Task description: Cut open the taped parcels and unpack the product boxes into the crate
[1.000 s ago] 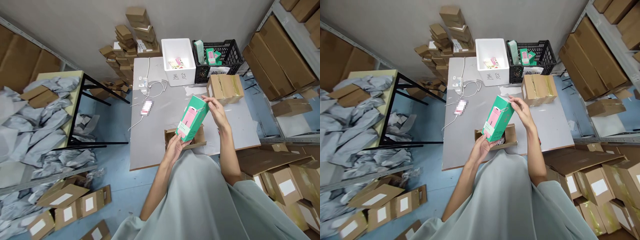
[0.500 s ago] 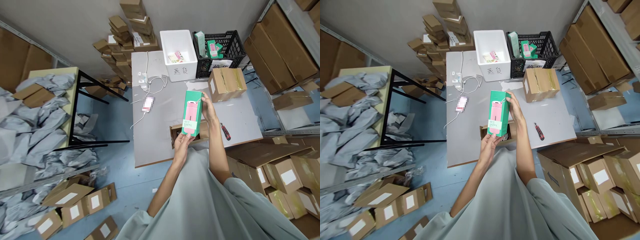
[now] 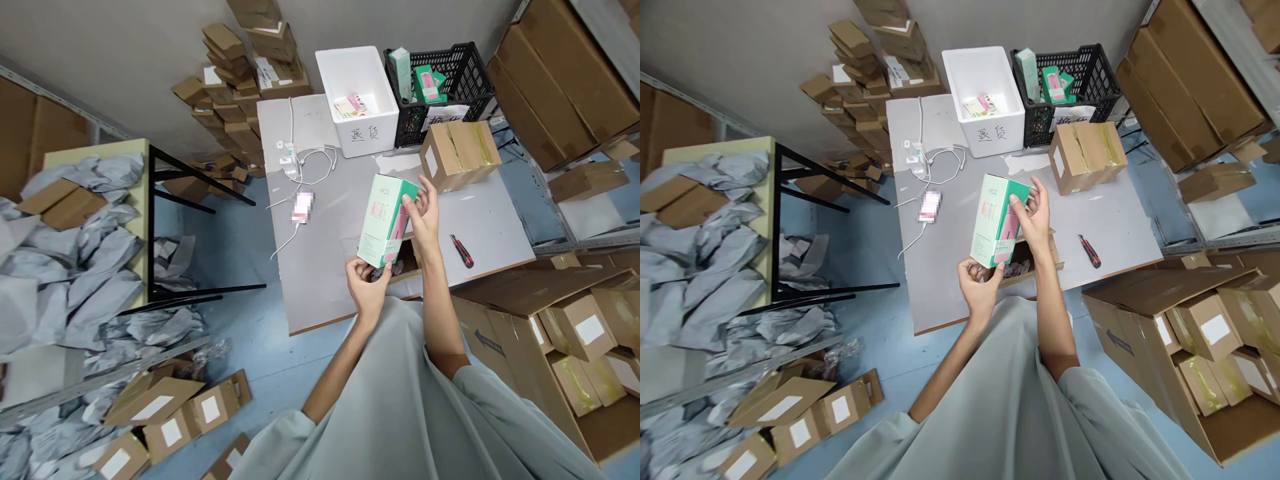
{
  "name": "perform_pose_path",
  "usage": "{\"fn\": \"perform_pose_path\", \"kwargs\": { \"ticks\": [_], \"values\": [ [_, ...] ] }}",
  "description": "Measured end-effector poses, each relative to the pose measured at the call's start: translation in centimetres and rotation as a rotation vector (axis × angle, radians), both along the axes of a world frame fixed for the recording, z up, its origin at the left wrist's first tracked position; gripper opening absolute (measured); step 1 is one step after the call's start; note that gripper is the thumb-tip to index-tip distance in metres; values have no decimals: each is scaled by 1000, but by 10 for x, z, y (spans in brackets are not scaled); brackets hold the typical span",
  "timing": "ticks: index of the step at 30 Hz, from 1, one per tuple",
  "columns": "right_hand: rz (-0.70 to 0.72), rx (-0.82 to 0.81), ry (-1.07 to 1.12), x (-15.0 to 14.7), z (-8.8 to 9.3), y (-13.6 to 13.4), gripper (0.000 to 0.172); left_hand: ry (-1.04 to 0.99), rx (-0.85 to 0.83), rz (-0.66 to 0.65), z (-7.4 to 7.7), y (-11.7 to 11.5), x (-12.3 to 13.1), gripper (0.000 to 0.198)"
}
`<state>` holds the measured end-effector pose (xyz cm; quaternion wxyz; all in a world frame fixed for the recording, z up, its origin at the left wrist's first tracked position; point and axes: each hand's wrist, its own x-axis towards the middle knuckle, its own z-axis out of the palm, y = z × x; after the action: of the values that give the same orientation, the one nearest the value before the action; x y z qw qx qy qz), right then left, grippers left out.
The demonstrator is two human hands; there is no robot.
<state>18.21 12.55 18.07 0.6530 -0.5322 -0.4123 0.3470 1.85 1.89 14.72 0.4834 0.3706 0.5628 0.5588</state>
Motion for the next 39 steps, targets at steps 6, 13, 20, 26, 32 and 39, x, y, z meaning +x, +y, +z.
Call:
{"fn": "perform_pose_path", "kwargs": {
  "ticks": [6, 13, 20, 26, 32, 39],
  "values": [
    [-64, -6, 9, -9, 3, 3, 75, 64, 106, -16, 4, -3, 0, 56],
    [46, -39, 383, 15, 25, 12, 54, -600, -277, -185, 20, 2, -2, 50],
    [172, -156, 696, 36, 17, 17, 40, -872, -462, -413, 36, -10, 32, 66],
    [271, -132, 628, 52, -1, 25, 53, -708, -389, -221, 37, -14, 63, 59],
    [330, -106, 509, 62, -3, 28, 73, -502, -306, -218, 39, -16, 77, 51],
    [388, 29, 223, 93, 24, 19, 88, -199, -60, 19, 32, -12, 99, 56]
  ]
}}
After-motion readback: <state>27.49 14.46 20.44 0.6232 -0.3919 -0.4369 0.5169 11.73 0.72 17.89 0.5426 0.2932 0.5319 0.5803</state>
